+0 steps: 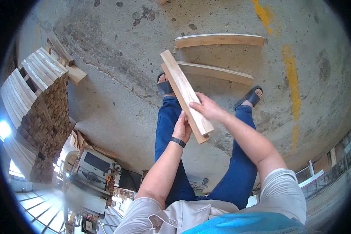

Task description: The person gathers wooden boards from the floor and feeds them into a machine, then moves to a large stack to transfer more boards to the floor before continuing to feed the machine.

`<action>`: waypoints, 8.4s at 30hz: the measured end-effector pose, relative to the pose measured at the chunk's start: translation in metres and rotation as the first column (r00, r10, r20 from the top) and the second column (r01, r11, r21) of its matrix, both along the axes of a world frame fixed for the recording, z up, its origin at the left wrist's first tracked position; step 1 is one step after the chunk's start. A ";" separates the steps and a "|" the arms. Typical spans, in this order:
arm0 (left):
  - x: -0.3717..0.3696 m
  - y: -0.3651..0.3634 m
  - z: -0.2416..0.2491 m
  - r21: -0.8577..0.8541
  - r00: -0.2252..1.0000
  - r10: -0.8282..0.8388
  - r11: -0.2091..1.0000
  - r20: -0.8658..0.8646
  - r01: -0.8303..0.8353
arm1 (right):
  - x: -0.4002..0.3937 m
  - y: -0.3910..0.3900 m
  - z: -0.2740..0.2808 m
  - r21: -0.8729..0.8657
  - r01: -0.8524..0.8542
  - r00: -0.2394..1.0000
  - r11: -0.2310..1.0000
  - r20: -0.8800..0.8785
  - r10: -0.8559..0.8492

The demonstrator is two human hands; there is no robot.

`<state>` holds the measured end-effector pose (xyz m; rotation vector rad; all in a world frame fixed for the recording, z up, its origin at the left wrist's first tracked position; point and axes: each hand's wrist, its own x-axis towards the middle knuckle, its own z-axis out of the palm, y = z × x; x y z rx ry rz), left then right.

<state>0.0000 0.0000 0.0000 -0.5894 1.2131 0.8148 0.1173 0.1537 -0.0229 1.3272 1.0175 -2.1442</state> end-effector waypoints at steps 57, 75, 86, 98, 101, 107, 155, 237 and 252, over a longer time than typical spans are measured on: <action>-0.106 0.004 0.029 -0.172 0.917 0.395 0.909 0.064 -0.380 | -0.263 0.316 -0.205 0.603 -0.617 0.786 0.505 0.496 0.368; -0.086 0.008 0.022 -0.124 0.960 0.261 0.954 -0.106 -0.273 | 0.036 0.171 -0.187 0.873 -0.081 0.761 0.481 0.366 -0.536; -0.063 0.021 0.027 -0.029 0.974 0.103 0.993 -0.202 -0.111 | 0.029 0.080 -0.051 0.274 0.591 0.803 0.759 -0.105 -0.587; -0.052 0.016 0.022 0.019 0.958 0.198 0.980 -0.206 -0.199 | 0.067 0.055 -0.099 0.835 -0.357 0.921 0.419 0.241 0.305; -0.050 0.014 0.023 -0.008 0.955 0.235 0.971 -0.180 -0.240 | 0.075 0.079 -0.147 0.858 -0.413 0.885 0.306 0.299 0.356; -0.048 0.014 0.025 -0.046 0.956 0.216 0.972 -0.199 -0.229 | 0.000 0.106 -0.166 0.628 -0.768 0.633 0.130 0.712 0.304; 0.023 0.097 -0.221 0.015 0.975 0.068 0.998 -0.211 -0.066 | 0.044 0.094 -0.197 0.048 0.097 0.984 0.994 0.145 -0.103; -0.513 -0.406 0.724 0.858 -0.480 0.722 0.329 -0.498 -0.396 | -0.705 -0.421 0.744 0.362 -0.534 0.110 0.765 -0.867 0.487; -0.594 -0.729 0.706 0.838 -0.645 0.631 0.013 -0.431 -0.546 | -0.829 -0.782 0.693 0.202 -0.849 0.079 0.487 -0.865 0.496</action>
